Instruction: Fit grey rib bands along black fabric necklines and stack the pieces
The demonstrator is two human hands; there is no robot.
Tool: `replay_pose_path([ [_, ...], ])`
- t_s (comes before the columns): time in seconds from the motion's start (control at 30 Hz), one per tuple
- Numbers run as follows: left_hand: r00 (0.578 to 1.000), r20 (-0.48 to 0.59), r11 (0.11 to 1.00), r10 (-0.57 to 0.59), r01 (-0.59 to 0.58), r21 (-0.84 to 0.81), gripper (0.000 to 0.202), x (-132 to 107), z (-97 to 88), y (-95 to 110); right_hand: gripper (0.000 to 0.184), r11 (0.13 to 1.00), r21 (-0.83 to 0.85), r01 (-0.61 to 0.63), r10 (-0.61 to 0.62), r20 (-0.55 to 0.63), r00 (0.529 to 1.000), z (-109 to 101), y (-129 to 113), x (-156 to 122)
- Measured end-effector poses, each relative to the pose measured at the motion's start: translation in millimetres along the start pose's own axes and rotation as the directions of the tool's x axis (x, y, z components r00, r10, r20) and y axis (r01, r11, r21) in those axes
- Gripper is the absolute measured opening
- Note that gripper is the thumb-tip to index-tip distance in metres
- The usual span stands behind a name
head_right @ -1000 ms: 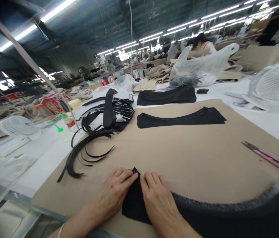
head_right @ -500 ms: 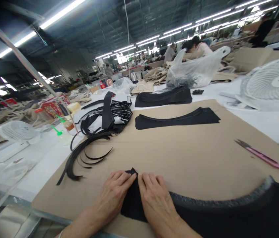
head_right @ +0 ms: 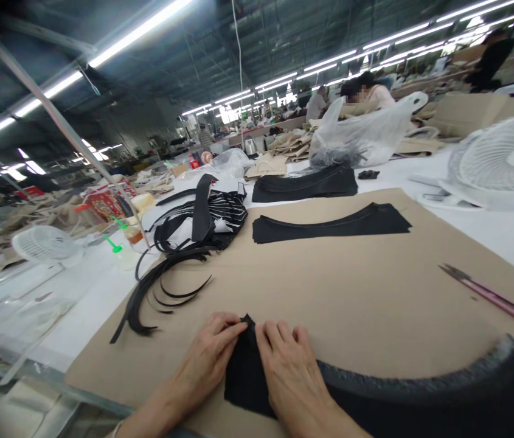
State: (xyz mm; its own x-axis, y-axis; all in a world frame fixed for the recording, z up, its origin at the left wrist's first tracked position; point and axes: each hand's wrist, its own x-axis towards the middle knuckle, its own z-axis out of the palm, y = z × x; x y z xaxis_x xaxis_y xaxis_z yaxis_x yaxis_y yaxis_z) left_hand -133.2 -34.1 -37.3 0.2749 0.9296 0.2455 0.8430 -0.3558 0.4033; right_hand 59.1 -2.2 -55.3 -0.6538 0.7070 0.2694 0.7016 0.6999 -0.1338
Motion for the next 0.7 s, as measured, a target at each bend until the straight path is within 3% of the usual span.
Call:
replay_pose_path([
  [0.23, 1.0, 0.029, 0.998, 0.012, -0.014, 0.059, 0.037, 0, 1.7, -3, 0.064, 1.0, 0.009, -0.006, 0.005, 0.096, 0.995, -5, -3, 5],
  [0.5, 0.996, 0.092, 0.991, -0.001, -0.012, 0.133, 0.042, -5, -2.8, -2, 0.064, 1.0, 0.01, 0.022, -0.022, 0.063, 0.998, 11, 3, 4],
  [0.7, 0.995, 0.095, 0.991, -0.007, -0.006, 0.135, 0.041, -6, -2.4, -2, 0.064, 0.999, 0.048, 0.013, -0.019, 0.132, 0.991, -3, 1, 11],
])
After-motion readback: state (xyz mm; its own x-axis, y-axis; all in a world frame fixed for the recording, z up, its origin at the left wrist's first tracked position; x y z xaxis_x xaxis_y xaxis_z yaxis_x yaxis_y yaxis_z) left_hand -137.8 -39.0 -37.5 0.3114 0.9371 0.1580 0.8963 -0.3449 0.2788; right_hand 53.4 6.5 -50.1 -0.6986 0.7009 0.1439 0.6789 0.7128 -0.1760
